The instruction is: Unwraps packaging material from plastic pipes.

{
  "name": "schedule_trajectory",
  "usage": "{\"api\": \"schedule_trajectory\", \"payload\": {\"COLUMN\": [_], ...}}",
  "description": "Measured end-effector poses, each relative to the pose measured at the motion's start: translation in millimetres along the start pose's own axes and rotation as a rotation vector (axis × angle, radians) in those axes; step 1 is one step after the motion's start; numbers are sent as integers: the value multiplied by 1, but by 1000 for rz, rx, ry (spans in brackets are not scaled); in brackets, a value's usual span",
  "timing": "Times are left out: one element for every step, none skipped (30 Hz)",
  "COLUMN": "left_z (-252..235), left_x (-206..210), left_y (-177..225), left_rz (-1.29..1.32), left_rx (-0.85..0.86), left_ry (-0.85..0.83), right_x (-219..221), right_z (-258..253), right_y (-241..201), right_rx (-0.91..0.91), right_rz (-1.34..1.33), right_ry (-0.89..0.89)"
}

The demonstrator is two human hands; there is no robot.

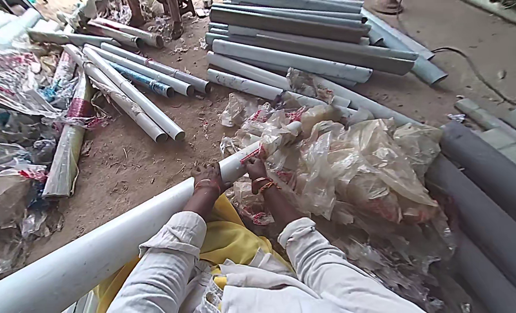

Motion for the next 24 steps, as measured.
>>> {"api": "schedule_trajectory", "payload": {"left_z": [0,-1,-2,-3,-4,-5,-5,-5,-5,-5,-5,-5,-4,-3,-1,1,1,0,-1,-2,-2,-2,-1,-1], "left_x": [1,2,4,5,5,6,6,4,2,-1,-2,-3,-3,-3,-3,-3,-4,-3,-2,-2,-2,-2,-1,-1], "left_y": [-1,-2,-2,-2,-2,-3,-5,-7,-8,-9,-9,-8,-8,-8,-7,-7,-7,-8,-8,-8,-9,-8,-7,-7], "left_rz": [-2,-1,3,3,6,8,14,23,31,39,45,49,53,59,66,77,78,73,69,69,69,67,67,69], "left_rx": [7,11,15,18,20,18,17,14,11,9,6,6,7,6,4,-2,-6,-7,-6,-7,-7,-4,3,8], "left_ry": [9,20,31,36,40,46,47,35,25,17,14,12,17,21,20,18,20,26,28,33,32,25,21,26], "right_x": [3,5,5,3,0,-3,-5,-8,-10,-13,-15,-14,-11,-6,0,4,7,8,9,9,10,10,10,9], "right_z": [-1,-2,-2,0,3,7,11,12,14,18,27,35,41,44,45,45,45,45,45,45,44,41,35,29], "right_y": [7,12,15,15,13,12,14,19,25,27,23,19,15,11,9,7,4,0,-3,-6,-8,-10,-10,-9], "right_rx": [28,58,89,117,144,164,174,154,106,37,-28,-78,-106,-115,-106,-85,-62,-40,-28,-21,-17,-7,13,27], "right_rz": [-99,-218,-329,-420,-478,-490,-452,-383,-288,-190,-101,-50,-24,-9,-3,5,22,45,70,98,127,155,174,187], "right_ry": [-5,-20,-38,-44,-33,-9,26,70,107,126,145,156,149,131,115,108,112,113,114,111,106,98,89,80]}}
Point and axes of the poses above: each hand's wrist, its own z-axis away from the middle knuckle, its own x-axis out of the palm, y = z × x, the point moved 3 cm from there along -z, towards the middle knuckle, and after that the axes turned 2 degrees about -x, right-handed, at the moved point
